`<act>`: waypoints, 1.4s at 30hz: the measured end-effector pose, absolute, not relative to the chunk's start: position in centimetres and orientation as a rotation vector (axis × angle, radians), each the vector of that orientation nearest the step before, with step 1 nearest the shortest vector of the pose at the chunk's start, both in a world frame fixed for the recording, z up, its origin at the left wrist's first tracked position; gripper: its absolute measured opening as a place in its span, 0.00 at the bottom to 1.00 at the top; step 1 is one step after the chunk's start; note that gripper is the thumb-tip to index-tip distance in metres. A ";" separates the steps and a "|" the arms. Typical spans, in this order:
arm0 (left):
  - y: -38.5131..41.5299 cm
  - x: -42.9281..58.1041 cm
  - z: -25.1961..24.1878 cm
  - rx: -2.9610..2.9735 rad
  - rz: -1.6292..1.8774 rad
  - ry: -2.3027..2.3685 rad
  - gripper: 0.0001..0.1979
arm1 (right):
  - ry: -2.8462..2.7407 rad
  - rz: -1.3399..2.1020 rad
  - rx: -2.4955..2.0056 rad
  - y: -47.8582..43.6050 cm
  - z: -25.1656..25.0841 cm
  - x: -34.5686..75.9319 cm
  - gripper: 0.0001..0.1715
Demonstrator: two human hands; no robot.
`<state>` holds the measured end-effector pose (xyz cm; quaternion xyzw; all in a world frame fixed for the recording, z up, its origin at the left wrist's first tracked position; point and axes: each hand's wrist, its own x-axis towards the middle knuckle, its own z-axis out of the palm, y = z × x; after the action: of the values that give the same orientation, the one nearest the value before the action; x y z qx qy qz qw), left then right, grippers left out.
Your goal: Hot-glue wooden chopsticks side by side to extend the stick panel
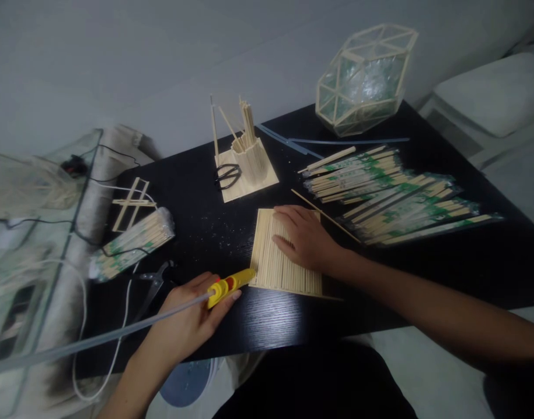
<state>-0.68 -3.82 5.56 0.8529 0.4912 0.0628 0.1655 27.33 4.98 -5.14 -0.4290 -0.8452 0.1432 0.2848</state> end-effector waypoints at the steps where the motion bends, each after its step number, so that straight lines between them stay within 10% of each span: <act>1: -3.7 -0.6 5.5 2.431 0.177 1.404 0.19 | -2.261 0.380 -1.148 5.0 -5.1 27.3 0.26; 42: 0.7 2.7 7.2 2.153 -0.175 1.774 0.28 | -2.246 0.431 -1.164 4.9 -4.8 27.3 0.25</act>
<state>2.72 0.67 7.22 0.7587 0.6252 -0.0618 0.1722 27.30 4.92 -4.80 -0.4349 -0.8393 0.1611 0.2837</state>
